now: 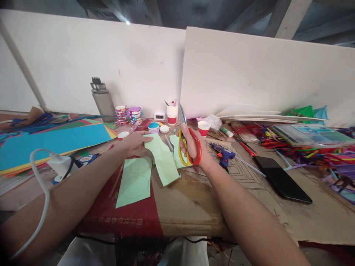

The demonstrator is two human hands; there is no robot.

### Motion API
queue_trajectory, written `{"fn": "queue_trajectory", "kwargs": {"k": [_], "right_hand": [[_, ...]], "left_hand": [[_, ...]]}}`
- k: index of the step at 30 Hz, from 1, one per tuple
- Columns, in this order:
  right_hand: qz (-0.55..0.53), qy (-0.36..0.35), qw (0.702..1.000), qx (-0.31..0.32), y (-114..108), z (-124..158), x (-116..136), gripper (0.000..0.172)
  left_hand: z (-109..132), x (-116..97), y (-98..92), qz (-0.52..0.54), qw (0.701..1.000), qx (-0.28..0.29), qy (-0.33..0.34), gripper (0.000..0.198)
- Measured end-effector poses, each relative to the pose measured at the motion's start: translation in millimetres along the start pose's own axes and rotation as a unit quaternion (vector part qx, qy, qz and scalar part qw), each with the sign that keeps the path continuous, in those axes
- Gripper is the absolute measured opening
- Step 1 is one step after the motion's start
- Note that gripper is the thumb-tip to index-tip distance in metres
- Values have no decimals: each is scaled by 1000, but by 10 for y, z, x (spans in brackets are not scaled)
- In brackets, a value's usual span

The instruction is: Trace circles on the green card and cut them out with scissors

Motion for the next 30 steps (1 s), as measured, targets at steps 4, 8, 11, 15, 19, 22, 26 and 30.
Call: {"fn": "queue_trajectory", "kwargs": {"k": [4, 8, 11, 15, 19, 22, 26, 30], "right_hand": [[-32, -4, 999, -34, -95, -18, 47, 57], [-56, -20, 996, -72, -220, -40, 100, 59], [-65, -29, 992, -103, -307, -58, 131, 57], [-10, -31, 988, -148, -433, -60, 180, 43], [273, 48, 945, -176, -563, -37, 215, 21], [463, 124, 862, -162, -615, -34, 203, 21], [582, 220, 774, -116, -624, -36, 181, 34], [585, 245, 766, -101, -647, -25, 193, 37]], "left_hand": [[58, -85, 2, -214, 970, -87, 71, 34], [111, -239, 122, -361, 923, -71, 115, 31], [170, -377, 282, -375, 920, 38, 108, 23], [231, -505, 524, -387, 903, 185, 6, 26], [155, -497, 669, -424, 881, 202, -55, 25], [44, -463, 710, -433, 887, 161, -1, 20], [-46, -380, 735, -425, 894, 111, 85, 15], [-64, -218, 798, -419, 889, 138, 126, 17]]}}
Point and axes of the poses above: each hand's wrist, its own z-axis away from the middle knuckle, its own y-axis out of the palm, x = y × z, the point moved 3 cm from there along -z, towards the middle knuckle, and after that the axes turned 11 degrees about x, right-handed, at the moved point
